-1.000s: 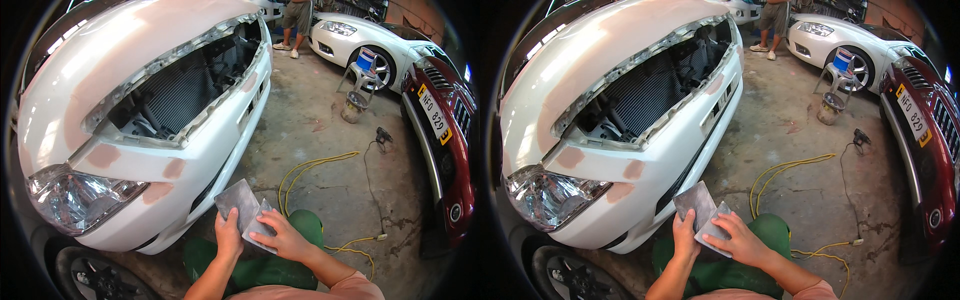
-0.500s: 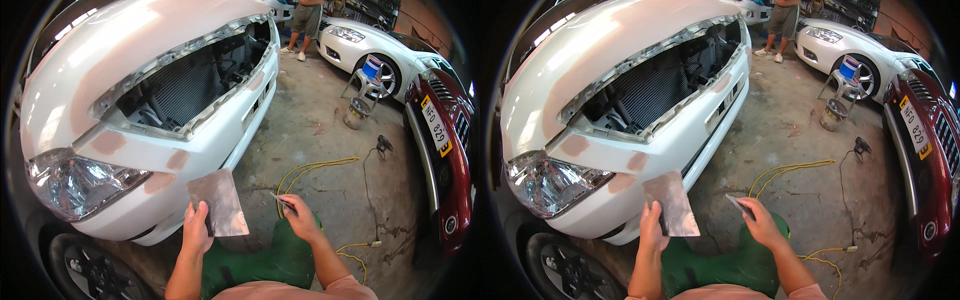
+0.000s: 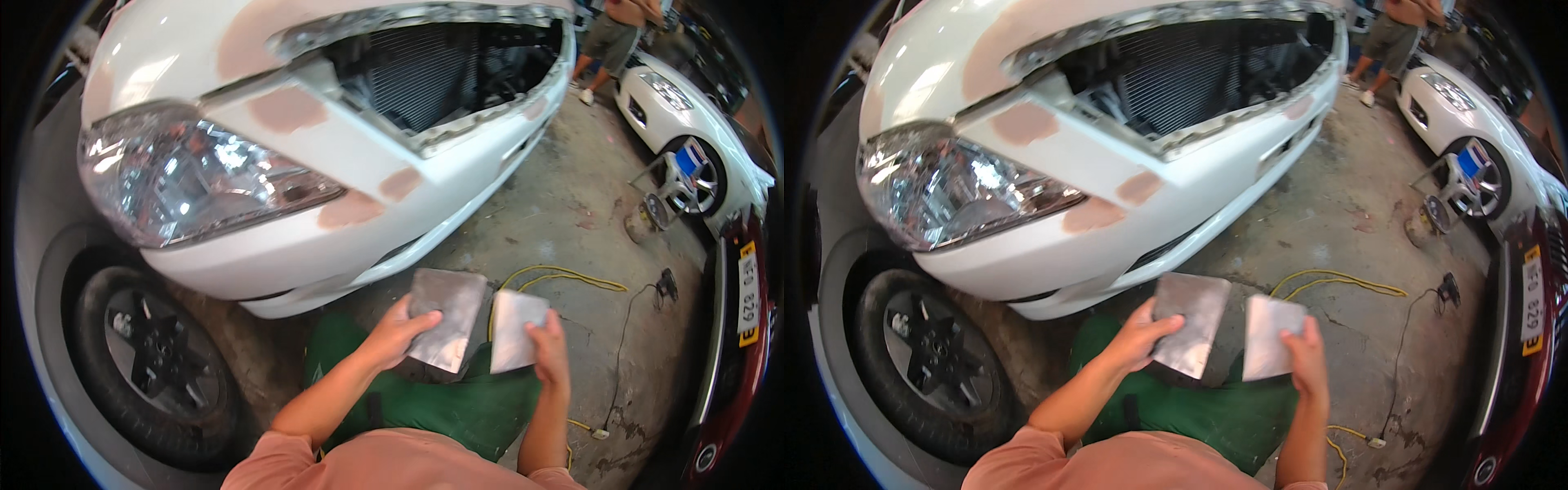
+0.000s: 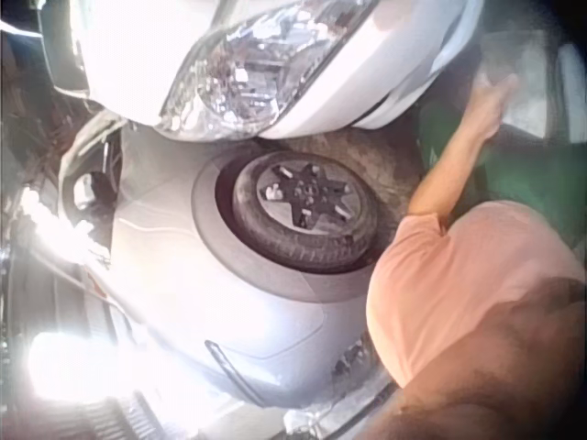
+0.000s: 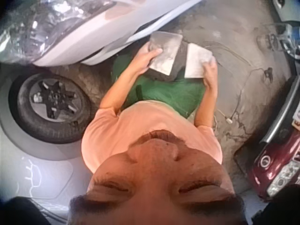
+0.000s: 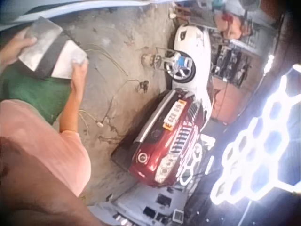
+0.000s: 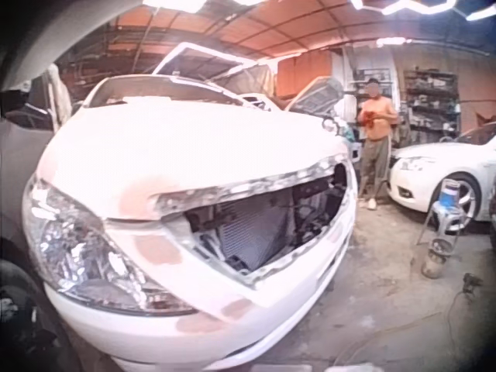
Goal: The person uses pieces of sandpaper to sand down patches of body filler on the front bumper and hood area of a white car.
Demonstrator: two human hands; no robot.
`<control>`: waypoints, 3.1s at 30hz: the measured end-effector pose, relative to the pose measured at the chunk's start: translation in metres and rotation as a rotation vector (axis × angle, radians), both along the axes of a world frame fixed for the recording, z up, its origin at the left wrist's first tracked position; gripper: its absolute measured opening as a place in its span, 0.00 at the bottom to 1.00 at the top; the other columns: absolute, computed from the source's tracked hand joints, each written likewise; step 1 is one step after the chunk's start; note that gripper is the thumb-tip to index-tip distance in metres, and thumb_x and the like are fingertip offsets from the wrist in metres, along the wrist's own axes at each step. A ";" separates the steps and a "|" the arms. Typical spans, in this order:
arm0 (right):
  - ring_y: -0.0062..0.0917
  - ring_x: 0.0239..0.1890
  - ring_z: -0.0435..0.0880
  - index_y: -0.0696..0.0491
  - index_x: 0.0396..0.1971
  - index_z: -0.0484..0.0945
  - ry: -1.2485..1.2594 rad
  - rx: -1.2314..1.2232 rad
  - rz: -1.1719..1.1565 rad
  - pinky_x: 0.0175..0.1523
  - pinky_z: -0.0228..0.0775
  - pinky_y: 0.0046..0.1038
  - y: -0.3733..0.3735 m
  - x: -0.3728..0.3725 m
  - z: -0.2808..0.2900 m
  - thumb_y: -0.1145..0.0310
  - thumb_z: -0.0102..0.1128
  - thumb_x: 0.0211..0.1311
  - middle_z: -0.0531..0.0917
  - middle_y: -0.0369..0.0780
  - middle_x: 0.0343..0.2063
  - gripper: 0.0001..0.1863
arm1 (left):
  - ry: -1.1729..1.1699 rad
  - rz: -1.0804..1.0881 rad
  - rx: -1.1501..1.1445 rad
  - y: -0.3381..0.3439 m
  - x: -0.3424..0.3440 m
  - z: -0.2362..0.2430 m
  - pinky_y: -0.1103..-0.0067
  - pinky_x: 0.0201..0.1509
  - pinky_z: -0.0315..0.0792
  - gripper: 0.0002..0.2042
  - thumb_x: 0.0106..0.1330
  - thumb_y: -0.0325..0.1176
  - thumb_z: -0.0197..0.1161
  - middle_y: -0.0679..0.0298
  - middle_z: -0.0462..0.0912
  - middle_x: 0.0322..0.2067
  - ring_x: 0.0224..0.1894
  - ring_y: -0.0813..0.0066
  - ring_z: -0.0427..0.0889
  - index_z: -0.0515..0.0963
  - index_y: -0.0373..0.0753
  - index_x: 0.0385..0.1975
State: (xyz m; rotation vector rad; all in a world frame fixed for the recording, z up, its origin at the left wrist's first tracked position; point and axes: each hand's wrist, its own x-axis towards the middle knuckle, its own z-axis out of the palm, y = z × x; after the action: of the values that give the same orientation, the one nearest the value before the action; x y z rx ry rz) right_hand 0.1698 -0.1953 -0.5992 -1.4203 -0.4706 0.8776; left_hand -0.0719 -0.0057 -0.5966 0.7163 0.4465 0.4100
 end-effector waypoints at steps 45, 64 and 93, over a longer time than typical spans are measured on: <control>0.32 0.42 0.80 0.58 0.47 0.81 -2.138 0.096 0.455 0.44 0.72 0.31 0.206 -0.176 0.170 0.75 0.61 0.48 0.82 0.39 0.44 0.21 | 0.488 -0.077 0.764 0.025 0.021 -0.175 0.60 0.58 0.73 0.31 0.67 0.45 0.60 0.35 0.81 0.49 0.53 0.41 0.80 0.70 0.27 0.62; 0.32 0.46 0.79 0.59 0.49 0.80 -2.303 0.001 0.439 0.48 0.71 0.34 0.199 -0.194 0.177 0.73 0.60 0.53 0.82 0.40 0.46 0.21 | 0.487 -0.071 0.779 0.028 0.010 -0.163 0.59 0.57 0.73 0.28 0.67 0.44 0.60 0.37 0.81 0.47 0.52 0.41 0.80 0.72 0.29 0.60; 0.35 0.42 0.83 0.61 0.49 0.79 -1.663 -0.162 0.188 0.50 0.74 0.30 0.103 -0.185 0.187 0.81 0.61 0.56 0.84 0.43 0.44 0.18 | 0.286 -0.132 0.603 0.028 -0.019 -0.140 0.68 0.54 0.76 0.23 0.70 0.40 0.62 0.51 0.84 0.47 0.50 0.62 0.84 0.73 0.30 0.57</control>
State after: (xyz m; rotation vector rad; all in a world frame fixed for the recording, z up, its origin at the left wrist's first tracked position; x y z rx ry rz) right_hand -0.0151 -0.0921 -0.4121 -2.0384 -1.7846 -0.3745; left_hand -0.0911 0.0225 -0.7367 1.3930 0.5460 0.3176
